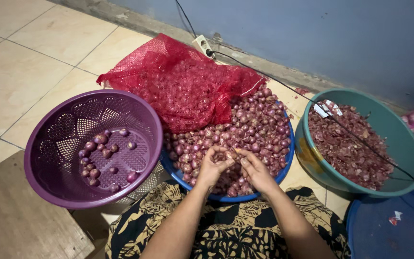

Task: The person sits on the floor peeling the dry outer skins off shallots by hand, one at a time, from a large blue basin filled with unpeeled shallots. Peeled shallots are placed into a purple perforated basket on the left, and discarded skins are dropped into a green basin of peels on the right; a small knife is occasionally picked up to trim shallots.

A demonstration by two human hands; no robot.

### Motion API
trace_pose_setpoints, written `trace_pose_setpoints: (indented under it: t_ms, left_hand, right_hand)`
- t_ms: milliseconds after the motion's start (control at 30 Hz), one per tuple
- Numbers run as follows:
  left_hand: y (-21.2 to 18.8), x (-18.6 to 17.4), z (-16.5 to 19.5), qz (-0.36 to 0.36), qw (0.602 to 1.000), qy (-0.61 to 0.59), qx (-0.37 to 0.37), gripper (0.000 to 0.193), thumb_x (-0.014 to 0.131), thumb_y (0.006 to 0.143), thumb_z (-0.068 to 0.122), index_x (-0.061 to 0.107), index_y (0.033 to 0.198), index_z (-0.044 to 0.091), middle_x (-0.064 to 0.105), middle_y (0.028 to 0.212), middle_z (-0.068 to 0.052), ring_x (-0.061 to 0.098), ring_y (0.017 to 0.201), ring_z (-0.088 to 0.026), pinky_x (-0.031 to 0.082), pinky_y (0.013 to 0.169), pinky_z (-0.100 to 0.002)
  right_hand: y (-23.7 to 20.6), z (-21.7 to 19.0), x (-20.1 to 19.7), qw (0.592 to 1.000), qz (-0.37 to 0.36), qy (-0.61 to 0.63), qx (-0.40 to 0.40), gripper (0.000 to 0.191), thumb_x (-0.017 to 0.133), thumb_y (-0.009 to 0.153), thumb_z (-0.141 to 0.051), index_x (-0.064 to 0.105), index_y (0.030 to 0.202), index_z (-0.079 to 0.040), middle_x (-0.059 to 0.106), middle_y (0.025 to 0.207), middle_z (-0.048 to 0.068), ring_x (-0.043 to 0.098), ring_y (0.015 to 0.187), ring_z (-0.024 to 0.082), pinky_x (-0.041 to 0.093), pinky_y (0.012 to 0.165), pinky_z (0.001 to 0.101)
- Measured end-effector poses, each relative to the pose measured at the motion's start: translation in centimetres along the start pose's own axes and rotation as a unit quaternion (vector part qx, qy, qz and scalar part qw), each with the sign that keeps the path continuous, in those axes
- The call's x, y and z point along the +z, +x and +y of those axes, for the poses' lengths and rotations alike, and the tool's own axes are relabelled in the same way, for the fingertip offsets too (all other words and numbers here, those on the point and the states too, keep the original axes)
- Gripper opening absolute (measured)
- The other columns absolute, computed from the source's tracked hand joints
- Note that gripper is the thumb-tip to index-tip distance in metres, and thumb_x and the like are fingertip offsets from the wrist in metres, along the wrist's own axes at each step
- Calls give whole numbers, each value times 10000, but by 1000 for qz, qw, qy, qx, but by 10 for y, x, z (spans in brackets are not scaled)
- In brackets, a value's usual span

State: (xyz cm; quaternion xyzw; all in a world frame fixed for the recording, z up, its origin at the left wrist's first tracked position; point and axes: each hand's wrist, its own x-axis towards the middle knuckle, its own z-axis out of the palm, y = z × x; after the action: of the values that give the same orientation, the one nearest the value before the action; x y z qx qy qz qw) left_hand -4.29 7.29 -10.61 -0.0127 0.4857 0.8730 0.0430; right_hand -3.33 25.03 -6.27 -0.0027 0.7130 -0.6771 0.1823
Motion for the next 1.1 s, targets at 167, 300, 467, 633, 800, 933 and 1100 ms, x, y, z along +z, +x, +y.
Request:
trace_pose_setpoints:
  t_ms: [167,300,467,633,800,933,1100]
  left_hand:
    - [-2,-1,0,-36,999,-38,-3,418,724,866,-80,568,1224,68,699,1098,-62,684,992,-144,583,888,-281]
    - [-1,0,-3,-52,998,-23,10,456,719,868,-94,561,1264,68,682,1111,-68,660,982,-146,565,871,-282]
    - [2,0,-10,-69,997,12,29,449,693,847,-115,560,1238,61,667,1253,-34,670,1070,-129,575,942,-281]
    - [-1,-4,-15,-51,998,-31,11,391,707,899,-120,595,1250,9,672,1203,-87,666,1109,-166,573,978,-303]
    - [-1,-5,-11,-69,997,-41,-2,499,719,830,-105,589,1279,69,685,1201,-68,657,1108,-143,569,949,-286]
    - [1,-6,-8,-55,997,61,-11,479,759,822,-115,622,1256,35,726,1161,-112,711,1057,-179,616,933,-298]
    - [-3,-6,-8,-74,996,49,19,522,773,803,-98,624,1277,62,701,1173,-87,704,1061,-157,611,926,-289]
  right_hand:
    - [-4,-11,5,992,59,43,101,421,462,1053,-250,512,1468,-196,489,640,-6,356,440,76,258,388,229]
    - [-4,-16,8,992,72,62,80,406,475,1032,-283,533,1412,-154,547,643,12,394,429,74,283,380,231]
    - [4,2,8,991,104,78,-33,177,678,981,-144,640,1104,-23,605,712,-20,385,447,41,266,382,233]
    - [13,25,5,988,122,96,7,87,652,977,-150,617,967,-71,553,621,-27,368,406,50,248,369,243]
    - [17,24,-1,982,139,126,39,202,609,1022,-238,578,928,-62,459,562,-21,359,380,73,266,358,260]
    - [12,17,2,987,114,109,37,185,569,1024,-265,628,994,-92,492,589,-31,372,390,57,264,363,242]
    - [5,5,11,987,123,103,5,145,643,993,-204,614,1018,-64,567,654,-5,376,411,51,254,362,231]
